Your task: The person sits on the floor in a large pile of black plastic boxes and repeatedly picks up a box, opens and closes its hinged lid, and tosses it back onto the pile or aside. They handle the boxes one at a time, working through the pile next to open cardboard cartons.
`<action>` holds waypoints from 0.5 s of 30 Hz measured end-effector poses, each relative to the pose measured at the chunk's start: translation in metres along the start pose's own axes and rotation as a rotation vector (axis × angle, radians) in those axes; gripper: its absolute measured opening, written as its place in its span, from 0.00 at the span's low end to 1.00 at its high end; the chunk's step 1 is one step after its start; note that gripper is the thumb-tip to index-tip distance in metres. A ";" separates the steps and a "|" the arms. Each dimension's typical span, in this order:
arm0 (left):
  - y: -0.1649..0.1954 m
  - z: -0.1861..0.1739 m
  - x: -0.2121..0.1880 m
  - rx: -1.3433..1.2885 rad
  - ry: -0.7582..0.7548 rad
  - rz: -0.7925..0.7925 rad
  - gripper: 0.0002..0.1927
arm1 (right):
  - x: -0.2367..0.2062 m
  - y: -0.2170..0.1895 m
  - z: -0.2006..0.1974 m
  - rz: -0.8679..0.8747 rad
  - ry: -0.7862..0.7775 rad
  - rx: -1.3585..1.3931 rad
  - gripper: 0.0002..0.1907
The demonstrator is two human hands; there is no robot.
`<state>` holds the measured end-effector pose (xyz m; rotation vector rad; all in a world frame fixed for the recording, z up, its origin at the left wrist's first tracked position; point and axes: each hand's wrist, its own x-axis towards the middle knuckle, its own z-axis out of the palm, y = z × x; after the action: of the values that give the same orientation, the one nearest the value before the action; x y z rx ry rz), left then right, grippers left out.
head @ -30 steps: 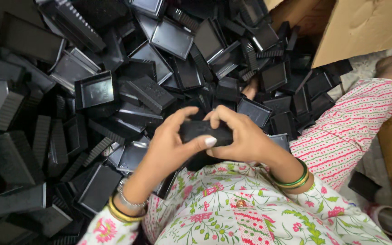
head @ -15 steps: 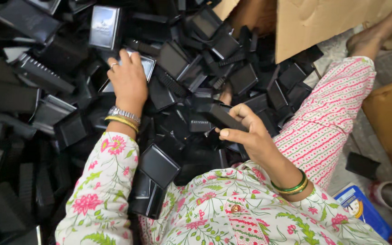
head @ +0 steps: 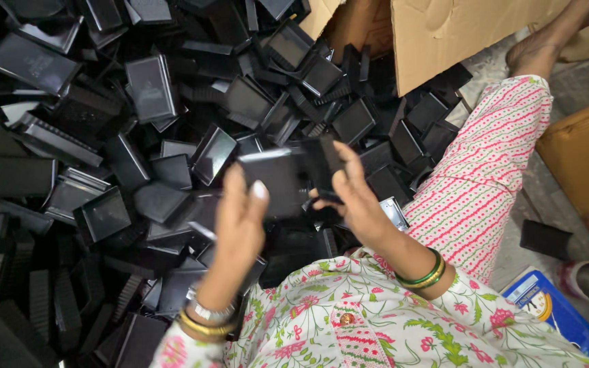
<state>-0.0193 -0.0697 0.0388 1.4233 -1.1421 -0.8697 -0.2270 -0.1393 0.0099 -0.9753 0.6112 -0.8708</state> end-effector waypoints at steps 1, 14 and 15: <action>-0.004 0.012 -0.011 -0.109 -0.015 -0.050 0.23 | -0.002 0.002 0.003 0.044 -0.022 0.072 0.38; 0.001 0.023 -0.061 0.106 -0.081 -0.108 0.42 | -0.022 -0.002 0.030 0.033 -0.215 -0.008 0.38; 0.004 0.022 -0.061 -0.123 -0.042 -0.127 0.42 | -0.021 -0.003 0.031 0.053 -0.194 0.041 0.38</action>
<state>-0.0577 -0.0179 0.0348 1.3928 -1.0194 -1.0457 -0.2154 -0.1082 0.0281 -0.9890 0.4503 -0.7294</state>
